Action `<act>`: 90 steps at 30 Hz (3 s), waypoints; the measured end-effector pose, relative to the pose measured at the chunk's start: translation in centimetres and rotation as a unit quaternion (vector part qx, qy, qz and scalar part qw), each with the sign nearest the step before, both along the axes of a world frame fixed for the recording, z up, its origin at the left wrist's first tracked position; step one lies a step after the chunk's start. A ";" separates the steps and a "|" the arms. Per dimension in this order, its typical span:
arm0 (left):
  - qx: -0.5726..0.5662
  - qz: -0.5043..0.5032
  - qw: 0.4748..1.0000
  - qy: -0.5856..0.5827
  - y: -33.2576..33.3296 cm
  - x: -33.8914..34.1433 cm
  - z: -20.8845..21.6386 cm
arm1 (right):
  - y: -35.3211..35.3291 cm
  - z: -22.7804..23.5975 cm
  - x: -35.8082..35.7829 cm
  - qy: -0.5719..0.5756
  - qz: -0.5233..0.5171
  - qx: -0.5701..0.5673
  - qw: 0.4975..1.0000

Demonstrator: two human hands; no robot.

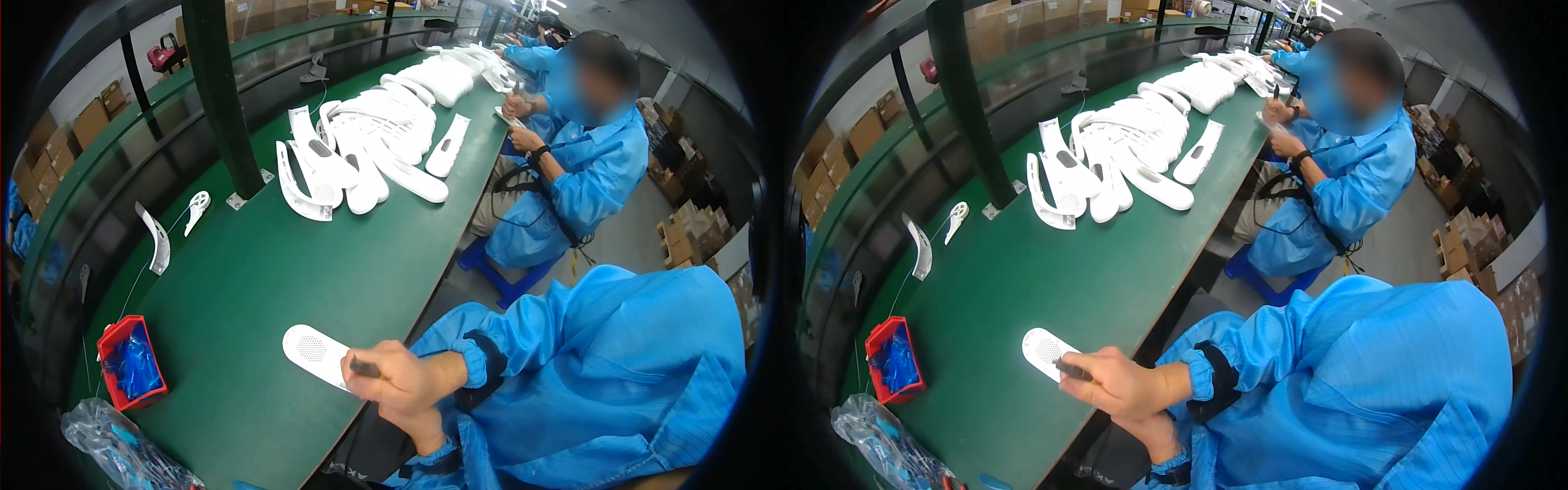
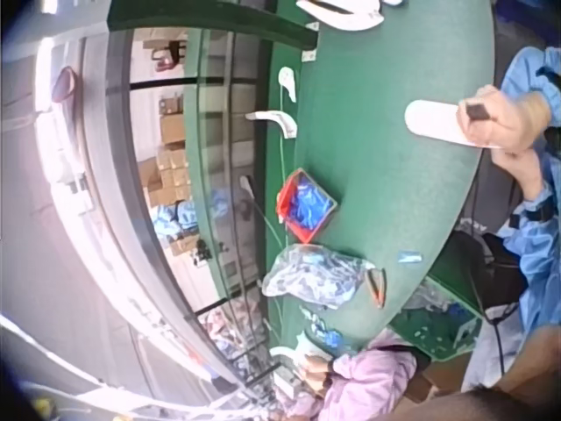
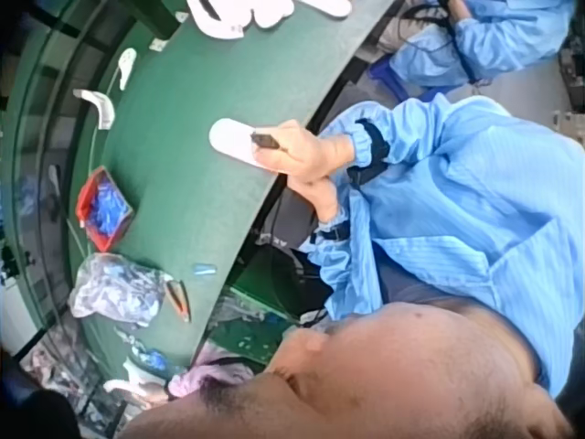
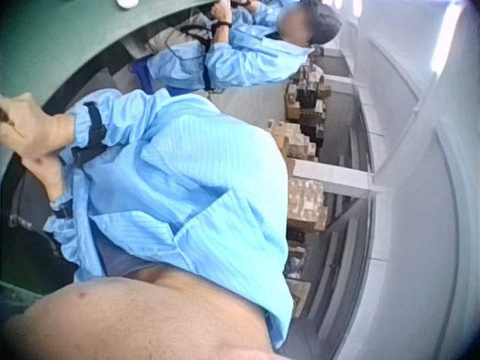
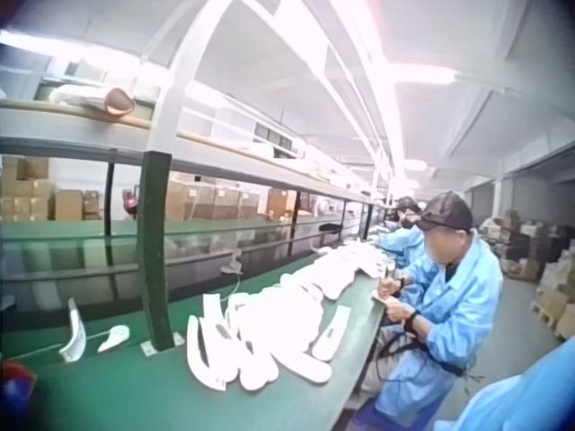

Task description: The worker utilizes a hand scraper tool to remove excess flash, burrs, or imperfections from molded white plastic component products along an assembly line bench.

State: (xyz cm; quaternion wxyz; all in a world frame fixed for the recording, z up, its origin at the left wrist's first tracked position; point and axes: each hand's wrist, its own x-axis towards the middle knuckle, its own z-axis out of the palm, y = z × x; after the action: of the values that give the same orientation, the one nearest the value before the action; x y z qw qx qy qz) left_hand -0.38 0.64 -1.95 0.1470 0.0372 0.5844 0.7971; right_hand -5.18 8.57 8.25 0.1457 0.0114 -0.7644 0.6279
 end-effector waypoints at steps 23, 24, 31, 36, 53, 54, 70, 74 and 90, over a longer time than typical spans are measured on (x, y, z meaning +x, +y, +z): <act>-0.411 0.069 0.864 0.283 -1.7 -1.1 11.2 | 4.3 0.6 1.2 -0.058 0.106 0.099 0.988; -0.428 0.034 0.850 0.307 -1.5 -1.3 12.1 | 4.9 0.5 0.7 -0.121 0.121 -0.019 0.985; -0.415 -0.077 0.845 0.327 -1.7 -2.3 14.4 | 6.8 -0.4 0.0 -0.265 0.161 -0.327 0.893; -0.478 -0.103 0.831 0.264 -2.3 -3.7 14.2 | 5.5 -0.1 -1.0 -0.283 0.175 -0.376 0.865; -0.298 0.132 0.919 0.223 -7.3 -8.6 9.6 | 7.3 7.8 -30.6 -0.114 -0.080 0.105 0.985; -0.316 0.118 0.913 0.229 -7.9 -8.6 8.8 | 7.8 8.0 -30.8 -0.113 -0.090 0.136 0.980; -0.367 0.120 0.874 0.295 -6.4 -7.7 9.7 | 19.2 5.6 -12.3 -0.107 -0.083 0.529 0.838; -0.375 0.136 0.864 0.308 -6.6 -7.4 9.3 | 17.6 2.4 -13.8 -0.046 -0.088 0.566 0.819; 0.163 -0.065 0.977 -0.120 -4.1 -5.8 9.1 | 6.6 3.2 4.0 -0.083 0.054 0.091 0.991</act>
State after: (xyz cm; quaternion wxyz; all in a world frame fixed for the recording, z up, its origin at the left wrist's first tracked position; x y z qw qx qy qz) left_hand -6.17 -3.51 7.15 0.2590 0.0026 0.4210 0.8693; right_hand -1.17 15.21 11.47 0.0456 0.0140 -0.8261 0.5614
